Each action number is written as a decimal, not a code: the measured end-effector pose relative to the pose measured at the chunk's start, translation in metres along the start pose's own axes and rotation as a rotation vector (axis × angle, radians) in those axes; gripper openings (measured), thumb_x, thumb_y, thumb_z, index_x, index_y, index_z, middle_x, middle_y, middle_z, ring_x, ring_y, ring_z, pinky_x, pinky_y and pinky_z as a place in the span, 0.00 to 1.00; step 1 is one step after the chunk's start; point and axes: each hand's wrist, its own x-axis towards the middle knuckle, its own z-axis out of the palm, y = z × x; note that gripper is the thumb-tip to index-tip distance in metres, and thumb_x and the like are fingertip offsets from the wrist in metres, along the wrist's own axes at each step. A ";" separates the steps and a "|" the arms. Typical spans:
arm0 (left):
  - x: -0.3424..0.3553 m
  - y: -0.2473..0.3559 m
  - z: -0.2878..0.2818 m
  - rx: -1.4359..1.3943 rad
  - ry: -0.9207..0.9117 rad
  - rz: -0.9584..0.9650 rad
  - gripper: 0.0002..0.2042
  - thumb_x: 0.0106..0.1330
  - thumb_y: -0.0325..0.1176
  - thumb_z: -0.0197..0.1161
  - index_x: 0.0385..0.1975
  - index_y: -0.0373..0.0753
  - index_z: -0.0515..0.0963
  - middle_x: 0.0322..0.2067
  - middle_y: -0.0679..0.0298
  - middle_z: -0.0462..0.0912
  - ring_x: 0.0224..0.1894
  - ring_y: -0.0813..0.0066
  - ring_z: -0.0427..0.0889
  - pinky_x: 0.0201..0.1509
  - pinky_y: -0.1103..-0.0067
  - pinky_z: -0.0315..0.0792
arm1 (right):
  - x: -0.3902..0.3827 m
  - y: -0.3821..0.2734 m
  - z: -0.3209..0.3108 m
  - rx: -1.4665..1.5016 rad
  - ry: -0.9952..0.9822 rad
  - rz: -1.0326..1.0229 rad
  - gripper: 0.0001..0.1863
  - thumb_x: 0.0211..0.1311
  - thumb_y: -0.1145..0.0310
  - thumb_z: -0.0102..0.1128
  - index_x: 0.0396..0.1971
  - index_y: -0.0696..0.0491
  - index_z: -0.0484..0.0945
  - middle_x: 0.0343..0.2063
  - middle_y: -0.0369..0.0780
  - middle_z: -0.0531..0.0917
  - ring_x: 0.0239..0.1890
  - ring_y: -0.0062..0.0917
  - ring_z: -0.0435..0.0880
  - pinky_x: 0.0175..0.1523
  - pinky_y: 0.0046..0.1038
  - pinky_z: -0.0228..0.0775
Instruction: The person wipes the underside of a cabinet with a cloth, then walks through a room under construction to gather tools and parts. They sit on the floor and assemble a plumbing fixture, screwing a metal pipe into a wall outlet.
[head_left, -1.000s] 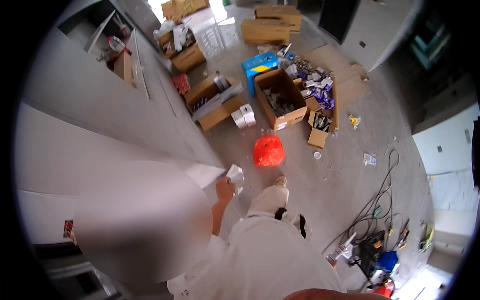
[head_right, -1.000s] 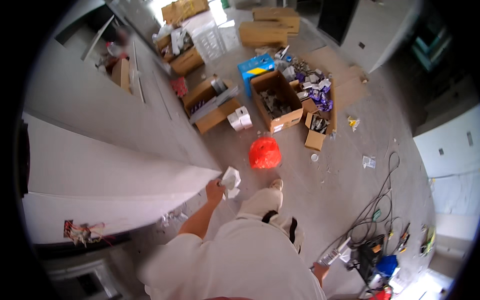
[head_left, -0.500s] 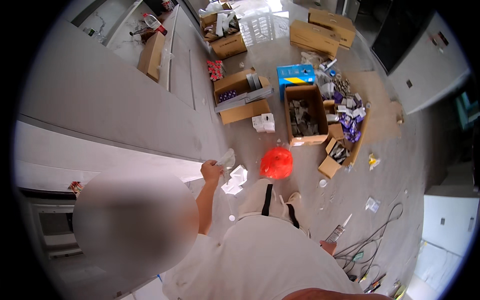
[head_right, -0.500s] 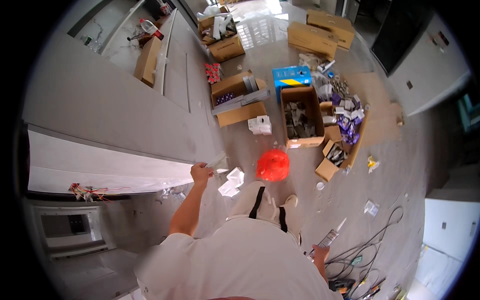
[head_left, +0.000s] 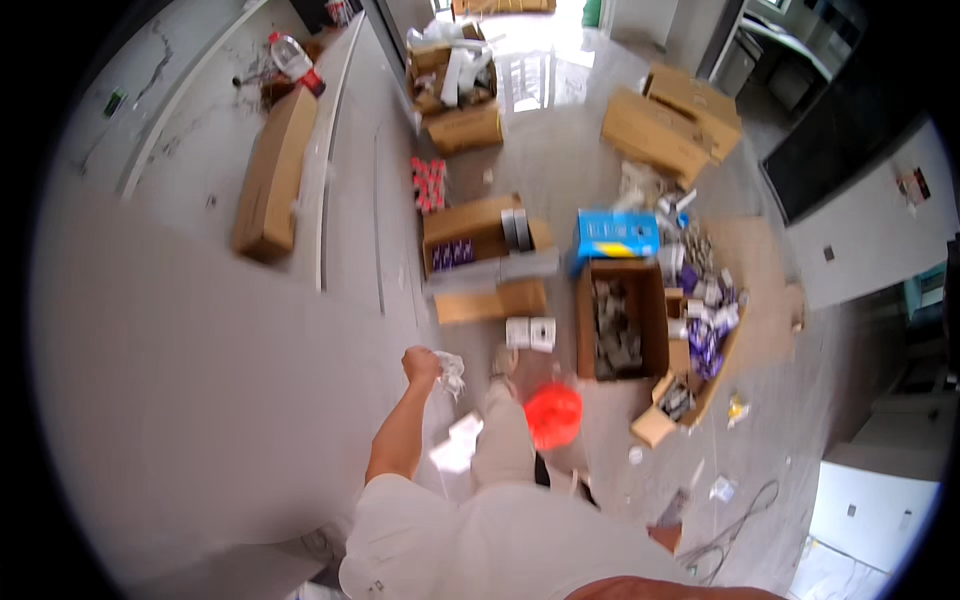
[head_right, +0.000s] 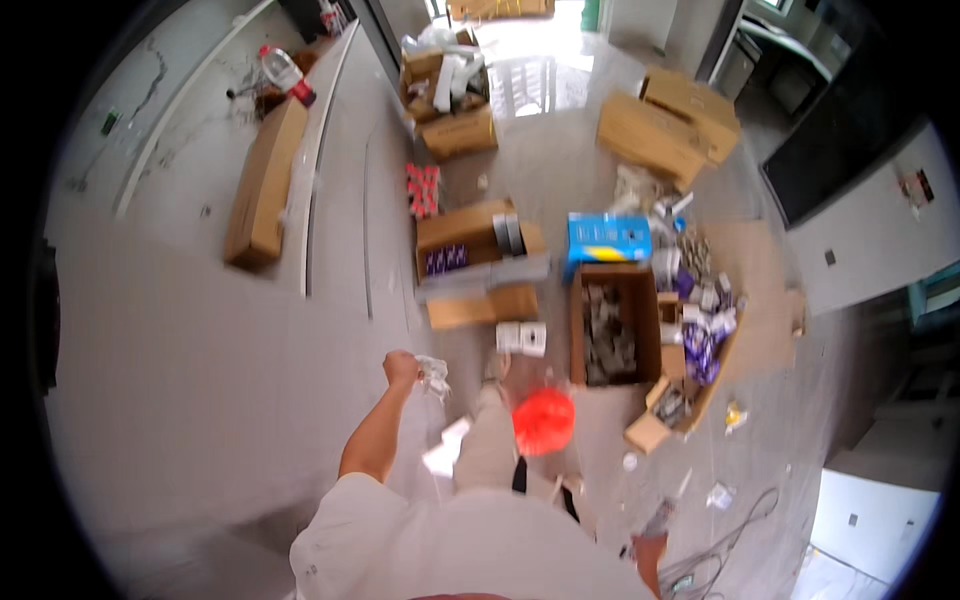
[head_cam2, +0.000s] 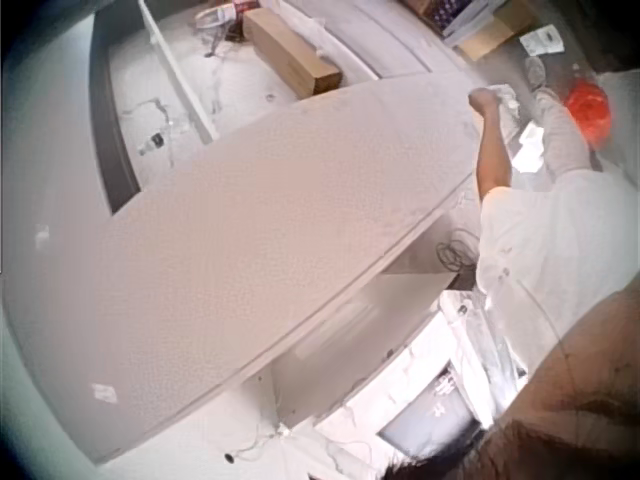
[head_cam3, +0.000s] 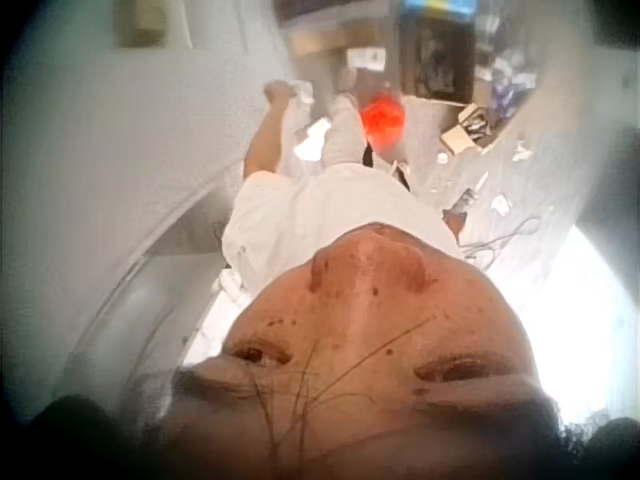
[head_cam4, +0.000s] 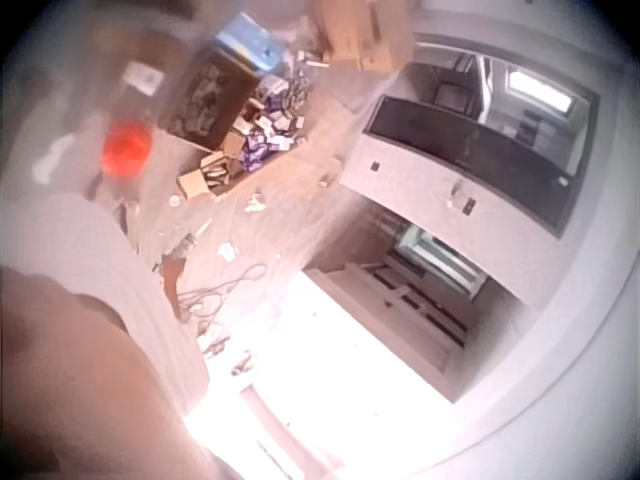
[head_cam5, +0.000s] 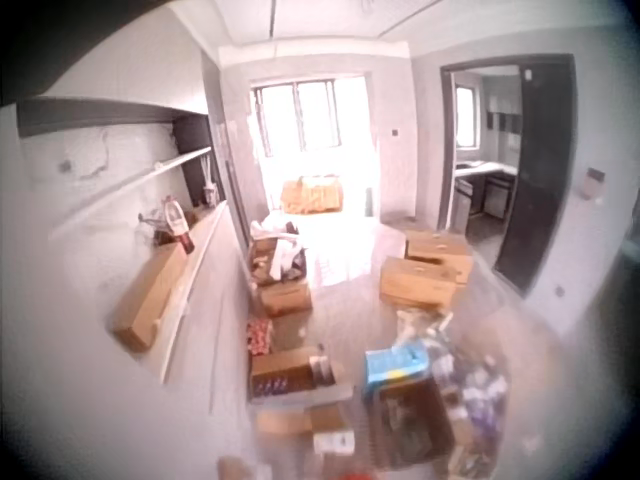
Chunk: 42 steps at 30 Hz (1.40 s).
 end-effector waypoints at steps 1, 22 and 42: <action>0.053 0.023 0.007 0.058 0.032 0.048 0.07 0.54 0.24 0.58 0.24 0.32 0.84 0.26 0.46 0.85 0.30 0.52 0.88 0.37 0.65 0.82 | 0.003 -0.021 0.014 0.057 0.020 -0.007 0.41 0.30 0.66 0.80 0.51 0.60 0.70 0.36 0.51 0.84 0.39 0.46 0.86 0.46 0.44 0.78; 0.207 0.066 0.109 0.086 -0.450 0.070 0.05 0.55 0.26 0.69 0.23 0.38 0.78 0.21 0.60 0.80 0.26 0.66 0.79 0.29 0.66 0.73 | -0.118 -0.151 0.072 0.148 0.134 0.001 0.38 0.40 0.69 0.78 0.52 0.58 0.65 0.35 0.45 0.80 0.34 0.37 0.79 0.35 0.38 0.72; -0.355 0.169 0.129 0.293 -1.675 1.086 0.17 0.64 0.30 0.66 0.51 0.31 0.76 0.44 0.53 0.84 0.46 0.64 0.84 0.51 0.71 0.77 | -0.218 -0.084 -0.127 0.646 0.659 -0.235 0.45 0.50 0.54 0.76 0.64 0.54 0.62 0.47 0.53 0.81 0.51 0.50 0.80 0.54 0.43 0.72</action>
